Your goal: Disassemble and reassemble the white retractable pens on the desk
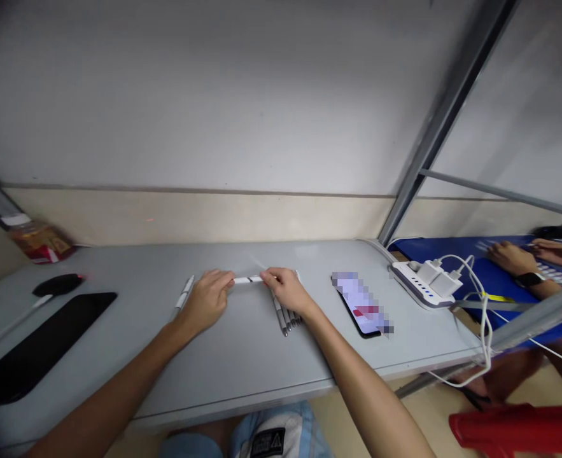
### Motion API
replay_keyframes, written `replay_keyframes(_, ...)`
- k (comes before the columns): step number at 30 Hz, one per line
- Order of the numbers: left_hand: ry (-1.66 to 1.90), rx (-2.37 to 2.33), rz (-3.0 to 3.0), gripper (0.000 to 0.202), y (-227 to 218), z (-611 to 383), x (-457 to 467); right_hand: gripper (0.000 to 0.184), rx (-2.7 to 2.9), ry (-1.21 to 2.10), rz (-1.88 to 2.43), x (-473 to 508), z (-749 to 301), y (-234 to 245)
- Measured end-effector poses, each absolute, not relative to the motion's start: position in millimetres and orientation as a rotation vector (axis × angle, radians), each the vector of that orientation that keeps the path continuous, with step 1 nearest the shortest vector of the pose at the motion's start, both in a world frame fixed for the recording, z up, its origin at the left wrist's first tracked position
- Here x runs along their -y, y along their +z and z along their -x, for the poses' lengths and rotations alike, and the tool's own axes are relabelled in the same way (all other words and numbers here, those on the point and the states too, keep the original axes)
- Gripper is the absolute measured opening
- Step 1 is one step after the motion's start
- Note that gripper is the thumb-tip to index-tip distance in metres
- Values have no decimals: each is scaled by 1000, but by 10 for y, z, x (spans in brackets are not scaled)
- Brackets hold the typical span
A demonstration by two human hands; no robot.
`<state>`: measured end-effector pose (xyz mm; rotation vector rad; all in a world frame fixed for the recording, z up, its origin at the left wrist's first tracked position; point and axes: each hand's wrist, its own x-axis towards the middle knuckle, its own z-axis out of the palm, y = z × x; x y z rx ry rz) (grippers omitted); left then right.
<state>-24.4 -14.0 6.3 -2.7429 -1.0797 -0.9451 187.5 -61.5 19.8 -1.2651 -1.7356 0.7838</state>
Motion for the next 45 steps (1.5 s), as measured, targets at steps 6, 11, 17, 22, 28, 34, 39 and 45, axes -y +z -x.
replay_keyframes(6, -1123, 1229, 2909, 21, -9, 245, 99, 21, 1880, 205, 1131, 617, -1870, 198)
replay_keyframes(11, -1089, 1228, 2881, 24, -28, 246, 84, 24, 1861, 361, 1257, 598, -1911, 154)
replay_keyframes(17, -1045, 1202, 2905, 28, 19, 245, 113, 12, 1790, 383, 1198, 587, -1892, 167)
replay_keyframes(22, -1036, 1197, 2910, 29, 31, 246, 118, 21, 1751, 486, 1260, 581, -1912, 161)
replay_keyframes(28, -992, 1208, 2913, 24, 30, 248, 128, 19, 1725, 318, 1236, 576, -1926, 165)
replay_keyframes(34, -973, 1222, 2947, 23, 36, 252, 129, 15, 1776, 451, 1263, 566, -1932, 167)
replay_keyframes(39, -975, 1222, 2960, 22, 13, 257, 118, 22, 1736, 464, 1243, 590, -1929, 181)
replay_keyframes(45, -865, 1205, 2937, 23, 4, 253, 109, 9, 1808, 442, 1265, 587, -1935, 183)
